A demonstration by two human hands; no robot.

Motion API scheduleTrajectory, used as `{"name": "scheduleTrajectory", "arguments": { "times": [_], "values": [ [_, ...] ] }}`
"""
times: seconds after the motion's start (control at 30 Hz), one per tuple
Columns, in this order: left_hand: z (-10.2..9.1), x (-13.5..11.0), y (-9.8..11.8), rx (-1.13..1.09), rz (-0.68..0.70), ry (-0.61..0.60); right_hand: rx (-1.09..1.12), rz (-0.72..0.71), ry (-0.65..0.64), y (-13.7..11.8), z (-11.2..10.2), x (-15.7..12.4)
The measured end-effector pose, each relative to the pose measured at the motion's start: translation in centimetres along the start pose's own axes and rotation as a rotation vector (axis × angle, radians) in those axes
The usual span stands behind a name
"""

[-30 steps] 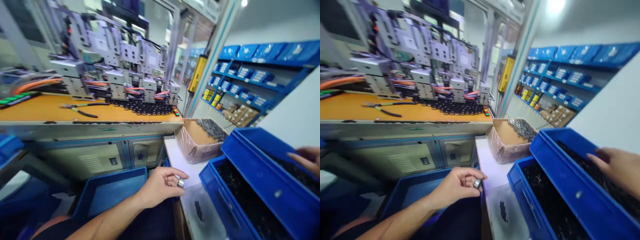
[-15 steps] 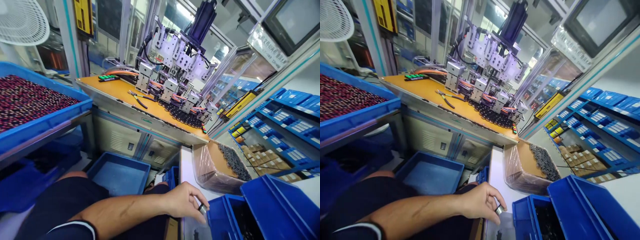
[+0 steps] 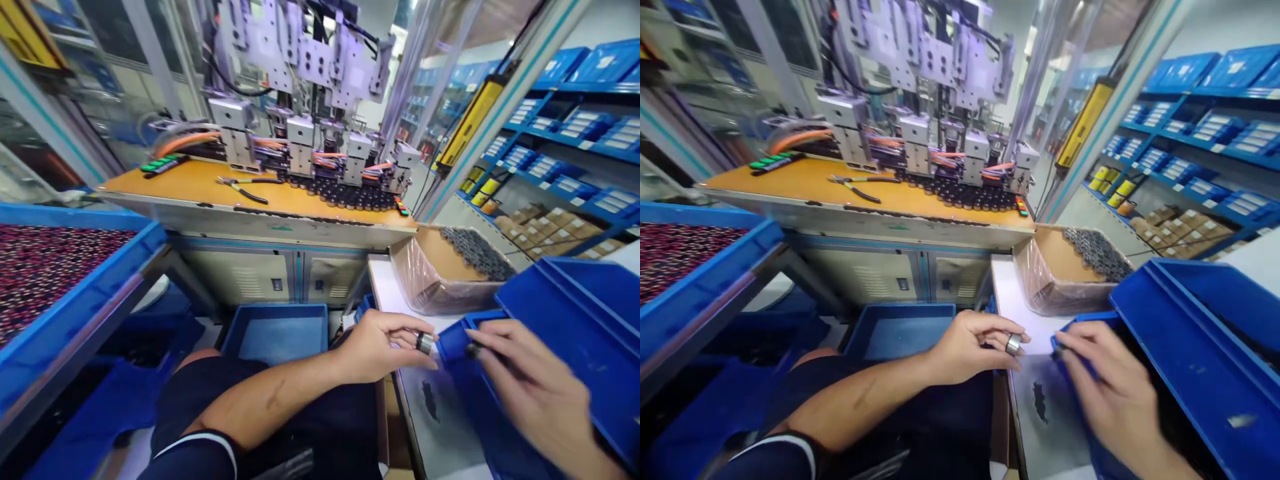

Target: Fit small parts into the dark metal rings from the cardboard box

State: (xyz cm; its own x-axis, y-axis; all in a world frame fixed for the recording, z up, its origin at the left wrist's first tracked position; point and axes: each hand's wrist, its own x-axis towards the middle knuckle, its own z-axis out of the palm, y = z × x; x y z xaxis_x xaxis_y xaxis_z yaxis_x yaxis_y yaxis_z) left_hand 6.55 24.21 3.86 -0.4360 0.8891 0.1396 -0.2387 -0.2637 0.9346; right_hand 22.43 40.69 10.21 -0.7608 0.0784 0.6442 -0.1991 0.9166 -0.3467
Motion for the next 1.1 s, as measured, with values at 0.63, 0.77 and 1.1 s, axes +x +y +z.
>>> {"name": "scheduleTrajectory", "arguments": {
  "times": [0.63,0.77,1.1],
  "values": [
    [0.9,0.2,-1.3,-0.106,-0.071,0.017,0.032,-0.230,-0.006,-0.1,3.9,-2.0],
    [0.8,0.2,-1.1,-0.134,-0.103,-0.001,0.018,-0.262,0.011,0.2,4.1,-1.9],
    [2.6,-0.3,-2.0,-0.135,0.017,0.053,-0.229,-0.382,0.065,0.2,3.8,-2.7]
  ]
}}
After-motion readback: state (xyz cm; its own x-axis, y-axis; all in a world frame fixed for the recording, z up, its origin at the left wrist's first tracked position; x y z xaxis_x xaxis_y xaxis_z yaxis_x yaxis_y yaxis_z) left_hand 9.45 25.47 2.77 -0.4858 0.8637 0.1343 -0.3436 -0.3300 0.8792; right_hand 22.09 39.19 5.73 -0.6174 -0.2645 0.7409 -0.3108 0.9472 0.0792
